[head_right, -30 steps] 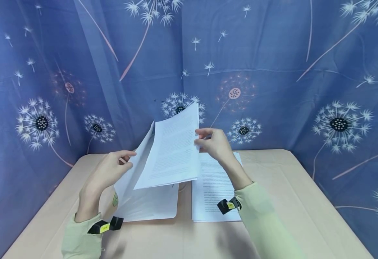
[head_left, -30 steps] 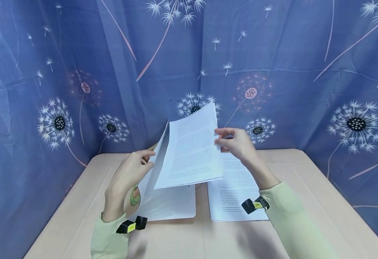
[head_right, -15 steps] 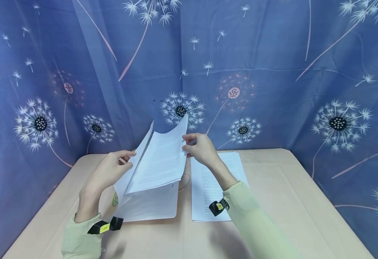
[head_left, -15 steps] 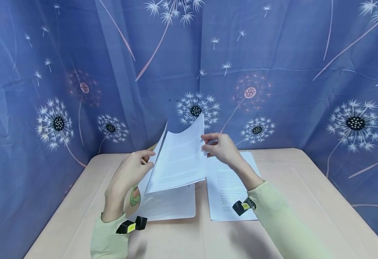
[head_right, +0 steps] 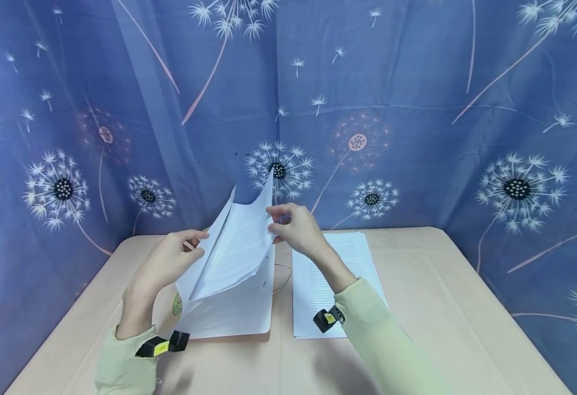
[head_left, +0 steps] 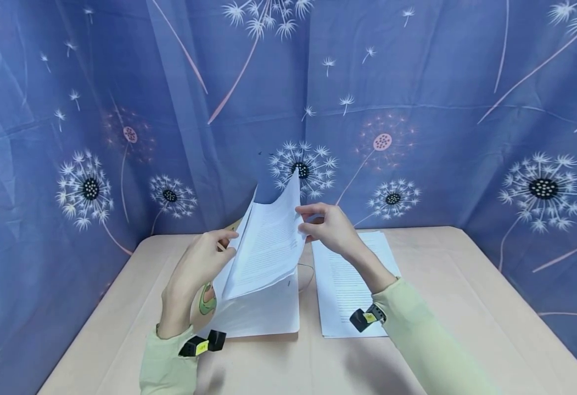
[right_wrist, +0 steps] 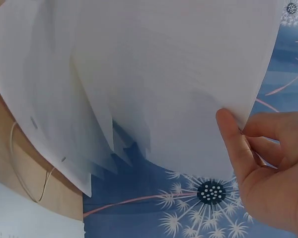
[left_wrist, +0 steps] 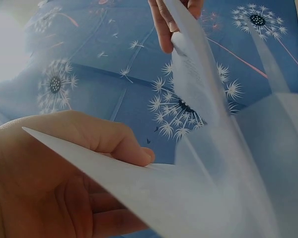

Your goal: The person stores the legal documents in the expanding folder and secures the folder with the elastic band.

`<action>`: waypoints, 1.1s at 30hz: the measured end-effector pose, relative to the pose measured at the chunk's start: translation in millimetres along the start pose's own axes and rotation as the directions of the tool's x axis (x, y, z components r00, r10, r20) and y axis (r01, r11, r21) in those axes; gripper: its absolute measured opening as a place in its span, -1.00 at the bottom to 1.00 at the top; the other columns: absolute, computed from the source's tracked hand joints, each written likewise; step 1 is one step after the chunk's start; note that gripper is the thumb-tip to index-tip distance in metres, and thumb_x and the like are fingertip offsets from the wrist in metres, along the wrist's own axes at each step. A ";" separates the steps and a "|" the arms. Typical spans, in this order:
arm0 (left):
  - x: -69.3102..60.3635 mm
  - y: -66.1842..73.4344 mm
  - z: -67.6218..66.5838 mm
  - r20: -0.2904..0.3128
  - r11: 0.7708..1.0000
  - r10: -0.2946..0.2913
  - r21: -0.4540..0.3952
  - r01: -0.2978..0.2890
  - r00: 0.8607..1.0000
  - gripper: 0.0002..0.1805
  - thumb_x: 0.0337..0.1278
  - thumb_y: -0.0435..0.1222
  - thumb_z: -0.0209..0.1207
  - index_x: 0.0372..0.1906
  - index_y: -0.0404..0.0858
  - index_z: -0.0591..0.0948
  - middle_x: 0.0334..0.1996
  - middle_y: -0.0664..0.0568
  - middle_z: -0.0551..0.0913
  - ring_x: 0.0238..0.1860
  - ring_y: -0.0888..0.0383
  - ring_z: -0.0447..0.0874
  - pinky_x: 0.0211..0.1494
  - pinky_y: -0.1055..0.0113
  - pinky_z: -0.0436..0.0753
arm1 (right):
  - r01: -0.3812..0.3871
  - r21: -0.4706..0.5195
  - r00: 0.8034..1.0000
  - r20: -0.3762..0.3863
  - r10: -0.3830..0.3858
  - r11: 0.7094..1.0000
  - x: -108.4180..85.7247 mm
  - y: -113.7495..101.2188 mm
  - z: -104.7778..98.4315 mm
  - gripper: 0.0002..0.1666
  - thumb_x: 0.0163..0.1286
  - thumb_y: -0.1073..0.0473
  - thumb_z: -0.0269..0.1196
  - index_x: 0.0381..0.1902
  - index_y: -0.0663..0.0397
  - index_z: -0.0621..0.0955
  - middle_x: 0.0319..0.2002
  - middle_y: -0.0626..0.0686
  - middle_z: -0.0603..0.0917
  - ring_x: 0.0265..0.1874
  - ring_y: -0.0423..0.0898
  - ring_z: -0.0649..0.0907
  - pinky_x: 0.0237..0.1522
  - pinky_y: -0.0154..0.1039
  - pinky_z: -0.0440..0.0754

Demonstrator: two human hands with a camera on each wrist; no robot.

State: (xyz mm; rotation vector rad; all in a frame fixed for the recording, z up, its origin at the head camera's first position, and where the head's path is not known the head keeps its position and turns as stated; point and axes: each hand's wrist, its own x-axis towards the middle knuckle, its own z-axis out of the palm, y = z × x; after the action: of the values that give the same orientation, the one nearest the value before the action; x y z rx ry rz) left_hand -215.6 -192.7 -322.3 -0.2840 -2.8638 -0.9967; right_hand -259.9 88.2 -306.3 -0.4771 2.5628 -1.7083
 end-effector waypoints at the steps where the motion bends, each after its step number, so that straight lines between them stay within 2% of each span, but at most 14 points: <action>1: -0.1 0.2 -0.2 0.001 1.000 0.000 -0.001 0.000 1.000 -0.52 0.23 -0.30 0.02 0.26 -0.20 0.59 -0.09 -0.03 0.64 -0.38 0.12 0.54 -0.53 0.32 0.35 | 0.005 0.000 1.000 0.000 -0.005 1.000 -0.5 -1.1 0.2 -0.49 0.31 0.31 0.30 0.24 0.08 0.60 0.00 0.18 0.66 -0.39 -0.08 0.76 -0.19 -0.19 0.73; 8: -0.7 1.7 -1.4 0.003 1.000 -0.003 -0.006 0.003 1.000 -0.51 0.23 -0.30 0.01 0.26 -0.19 0.58 -0.08 -0.02 0.64 -0.31 0.12 0.57 -0.51 0.31 0.35 | 0.036 0.000 0.999 -0.007 -0.036 0.999 -6.0 -10.5 -2.7 -0.49 0.34 0.24 0.30 0.26 0.00 0.60 0.08 0.17 0.67 -0.38 -0.09 0.76 -0.14 -0.18 0.71; 13: -1.2 1.7 -2.3 0.005 1.000 -0.003 -0.005 0.003 1.000 -0.52 0.24 -0.29 0.01 0.26 -0.18 0.58 -0.09 -0.02 0.64 -0.34 0.12 0.56 -0.51 0.31 0.35 | 0.046 0.009 0.999 -0.007 -0.046 0.999 -9.5 -15.0 -2.9 -0.50 0.33 0.24 0.30 0.24 -0.03 0.61 0.04 0.15 0.70 -0.39 -0.07 0.75 -0.16 -0.16 0.72; 19: -1.6 0.6 -2.0 -0.001 1.000 0.000 0.006 0.000 1.000 -0.52 0.24 -0.30 0.02 0.26 -0.19 0.59 -0.10 -0.02 0.64 -0.35 0.14 0.56 -0.53 0.32 0.35 | 0.053 -0.015 0.999 -0.009 -0.054 0.998 -4.1 -7.4 3.3 -0.52 0.33 0.25 0.29 0.22 0.00 0.62 0.01 0.14 0.70 -0.40 -0.08 0.71 -0.20 -0.18 0.71; 24: -1.7 -0.5 -1.4 0.002 1.000 -0.007 -0.003 0.007 1.000 -0.51 0.24 -0.31 0.00 0.27 -0.20 0.58 -0.10 -0.03 0.64 -0.43 0.14 0.51 -0.57 0.34 0.29 | 0.040 -0.003 0.999 0.007 -0.040 0.999 1.9 -0.3 9.4 -0.53 0.34 0.27 0.28 0.22 0.06 0.62 0.05 0.15 0.67 -0.38 -0.10 0.70 -0.19 -0.15 0.72; 30: -1.2 0.2 -0.8 0.002 1.000 -0.005 -0.013 0.005 1.000 -0.51 0.24 -0.32 0.00 0.27 -0.20 0.58 -0.10 -0.02 0.64 -0.38 0.13 0.52 -0.54 0.34 0.30 | 0.022 0.008 1.000 0.014 -0.022 1.000 10.3 5.1 19.1 -0.52 0.33 0.27 0.28 0.22 0.08 0.62 0.06 0.16 0.67 -0.34 -0.12 0.71 -0.19 -0.18 0.73; 33: -1.5 0.1 -1.2 0.004 1.000 -0.004 -0.018 0.004 1.000 -0.51 0.24 -0.32 -0.01 0.27 -0.20 0.58 -0.12 -0.02 0.63 -0.45 0.13 0.46 -0.55 0.35 0.27 | 0.014 0.013 0.999 0.035 -0.014 1.000 14.9 7.7 27.2 -0.52 0.34 0.29 0.27 0.23 0.11 0.61 0.04 0.18 0.65 -0.31 -0.12 0.71 -0.21 -0.19 0.73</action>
State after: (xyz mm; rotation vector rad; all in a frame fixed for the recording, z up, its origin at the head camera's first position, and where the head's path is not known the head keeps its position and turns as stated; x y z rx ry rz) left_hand -214.0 -193.6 -321.5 -0.2815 -2.8616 -1.0240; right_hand -270.8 62.6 -321.9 -0.5209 2.5292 -1.7033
